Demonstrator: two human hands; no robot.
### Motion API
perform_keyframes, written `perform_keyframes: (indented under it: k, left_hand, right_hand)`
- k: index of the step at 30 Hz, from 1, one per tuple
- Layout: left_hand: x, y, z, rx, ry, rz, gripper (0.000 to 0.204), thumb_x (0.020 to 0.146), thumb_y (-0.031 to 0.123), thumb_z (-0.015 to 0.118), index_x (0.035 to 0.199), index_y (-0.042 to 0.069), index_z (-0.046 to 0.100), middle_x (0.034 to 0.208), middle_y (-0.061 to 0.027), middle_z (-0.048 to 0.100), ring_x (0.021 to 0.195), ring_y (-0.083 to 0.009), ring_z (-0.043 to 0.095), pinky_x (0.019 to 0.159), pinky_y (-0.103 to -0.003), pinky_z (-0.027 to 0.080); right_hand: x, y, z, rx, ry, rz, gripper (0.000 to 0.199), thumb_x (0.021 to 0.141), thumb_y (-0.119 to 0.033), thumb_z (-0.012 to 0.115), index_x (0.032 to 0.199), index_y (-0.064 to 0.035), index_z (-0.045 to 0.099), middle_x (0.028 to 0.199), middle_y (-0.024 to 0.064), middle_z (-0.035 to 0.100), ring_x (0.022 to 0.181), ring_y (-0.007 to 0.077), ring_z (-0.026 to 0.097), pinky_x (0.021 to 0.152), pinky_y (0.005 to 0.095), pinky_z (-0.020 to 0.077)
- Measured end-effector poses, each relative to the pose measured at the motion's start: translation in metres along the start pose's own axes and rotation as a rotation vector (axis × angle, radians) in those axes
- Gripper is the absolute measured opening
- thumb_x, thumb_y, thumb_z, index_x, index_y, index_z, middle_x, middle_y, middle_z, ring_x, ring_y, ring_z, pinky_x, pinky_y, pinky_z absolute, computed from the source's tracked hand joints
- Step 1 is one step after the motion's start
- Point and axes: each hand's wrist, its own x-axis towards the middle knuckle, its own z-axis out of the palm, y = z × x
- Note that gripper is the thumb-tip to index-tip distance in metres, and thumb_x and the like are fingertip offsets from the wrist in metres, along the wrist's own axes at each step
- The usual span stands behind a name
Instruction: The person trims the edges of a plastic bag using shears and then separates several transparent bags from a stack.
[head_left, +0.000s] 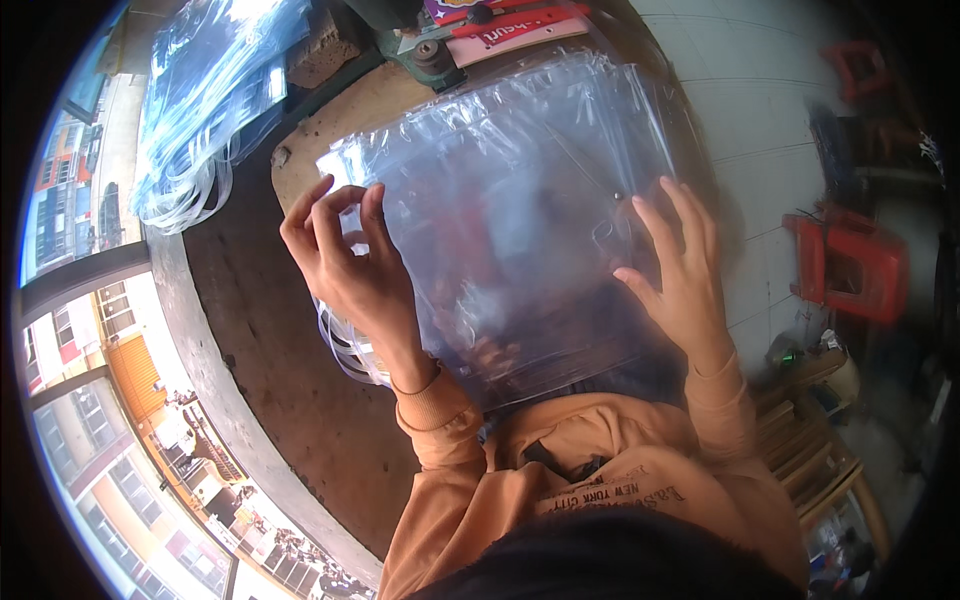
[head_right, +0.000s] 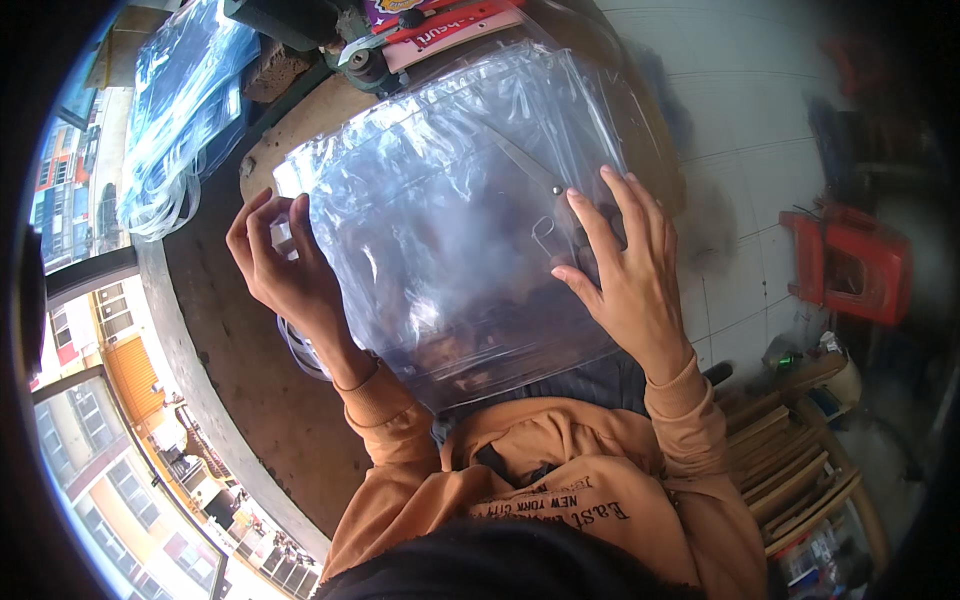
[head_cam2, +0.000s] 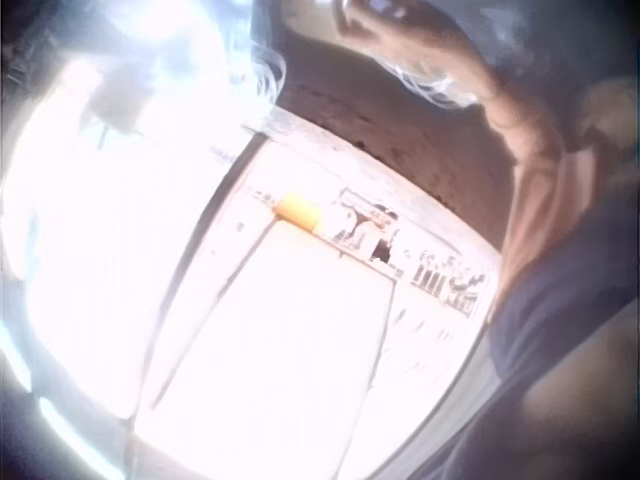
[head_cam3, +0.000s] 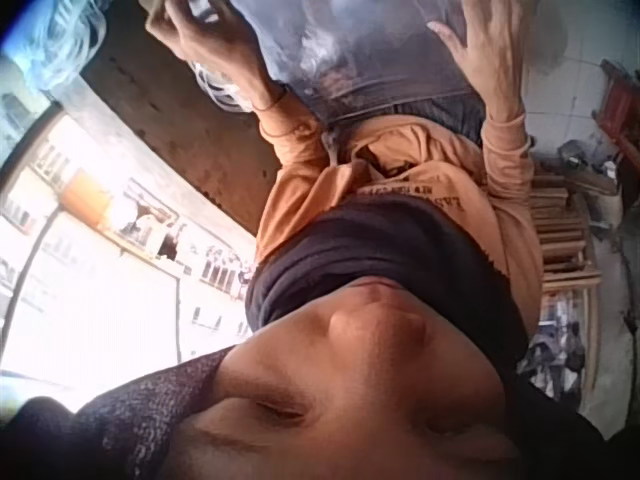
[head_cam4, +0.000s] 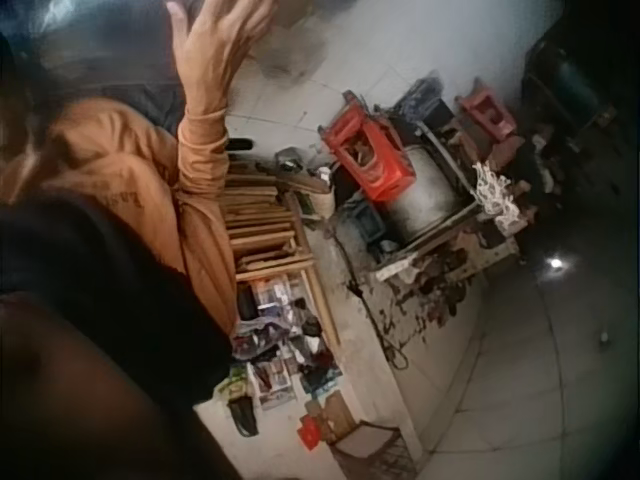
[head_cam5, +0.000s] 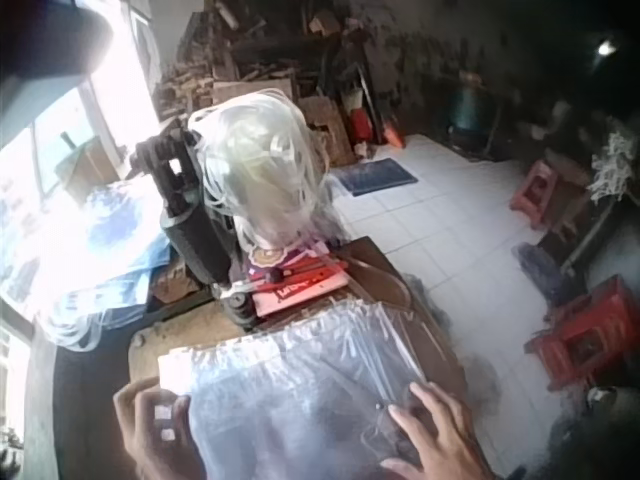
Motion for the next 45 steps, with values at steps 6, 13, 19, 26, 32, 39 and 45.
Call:
perform_keyframes:
  k: [6, 13, 19, 26, 32, 39, 45]
  left_hand:
    - [0.002, 0.037, -0.010, 0.080, -0.307, 0.303, 0.043, 0.073, 0.018, 0.073, 0.111, 0.008, 0.055, 0.122, -0.0136, 0.048, 0.108, -0.0333, 0.047, 0.091, -0.042, 0.040]
    - [-0.078, 0.041, -0.039, -0.185, -1.110, 0.414, 0.046, 0.064, 0.018, 0.076, 0.105, 0.008, 0.056, 0.114, -0.0072, 0.051, 0.097, -0.0258, 0.054, 0.079, -0.036, 0.048]
    - [-0.081, 0.037, -0.038, -0.291, -1.052, 0.303, 0.034, 0.067, 0.009, 0.072, 0.097, 0.005, 0.059, 0.109, -0.0057, 0.057, 0.091, -0.0263, 0.060, 0.072, -0.035, 0.051]
    - [-0.084, 0.029, -0.039, -0.235, -0.948, 0.369, 0.013, 0.076, 0.007, 0.064, 0.087, 0.005, 0.059, 0.084, -0.0050, 0.060, 0.059, -0.0234, 0.061, 0.050, -0.031, 0.050]
    - [-0.084, 0.031, -0.037, -0.160, -0.899, 0.294, 0.010, 0.075, 0.010, 0.068, 0.082, 0.008, 0.061, 0.075, -0.0028, 0.059, 0.055, -0.0223, 0.059, 0.045, -0.031, 0.046]
    - [-0.082, 0.036, -0.041, -0.090, -0.839, 0.263, 0.010, 0.073, 0.013, 0.072, 0.079, 0.009, 0.064, 0.070, -0.0020, 0.059, 0.055, -0.0220, 0.059, 0.048, -0.032, 0.045]
    - [-0.072, 0.040, -0.056, -0.035, -0.756, 0.381, 0.018, 0.068, 0.019, 0.075, 0.070, 0.010, 0.060, 0.064, 0.0002, 0.054, 0.048, -0.0180, 0.050, 0.047, -0.029, 0.037]
  right_hand:
    - [0.023, 0.014, 0.035, -0.170, 0.055, 0.023, 0.047, 0.087, -0.033, 0.055, 0.132, -0.0208, 0.047, 0.140, 0.0097, 0.038, 0.127, 0.0303, 0.037, 0.100, 0.0547, 0.0300]
    - [0.040, 0.007, 0.042, -0.166, 0.110, -0.027, 0.046, 0.088, -0.033, 0.054, 0.131, -0.0209, 0.047, 0.140, 0.0086, 0.038, 0.128, 0.0291, 0.036, 0.100, 0.0550, 0.0297]
    - [0.039, 0.013, 0.038, -0.171, 0.115, -0.060, 0.045, 0.086, -0.031, 0.058, 0.128, -0.0173, 0.050, 0.138, 0.0099, 0.040, 0.126, 0.0290, 0.038, 0.098, 0.0528, 0.0325]
    - [0.014, -0.001, -0.003, 0.303, 0.126, -0.225, 0.024, 0.076, -0.019, 0.070, 0.094, -0.0041, 0.065, 0.112, 0.0097, 0.060, 0.093, 0.0255, 0.059, 0.084, 0.0388, 0.0447]
    - [-0.015, -0.004, -0.025, 0.272, 0.109, -0.326, 0.019, 0.072, -0.016, 0.073, 0.083, -0.0035, 0.064, 0.083, 0.0059, 0.064, 0.074, 0.0204, 0.060, 0.068, 0.0345, 0.0455]
    - [-0.052, -0.010, -0.020, 0.161, 0.126, -0.463, 0.017, 0.071, -0.016, 0.074, 0.075, -0.0038, 0.063, 0.074, 0.0029, 0.060, 0.064, 0.0161, 0.056, 0.057, 0.0290, 0.0423]
    - [-0.062, -0.009, -0.007, 0.084, 0.280, -0.310, 0.028, 0.070, -0.012, 0.077, 0.093, -0.0092, 0.061, 0.093, 0.0058, 0.055, 0.079, 0.0202, 0.054, 0.064, 0.0308, 0.0440]
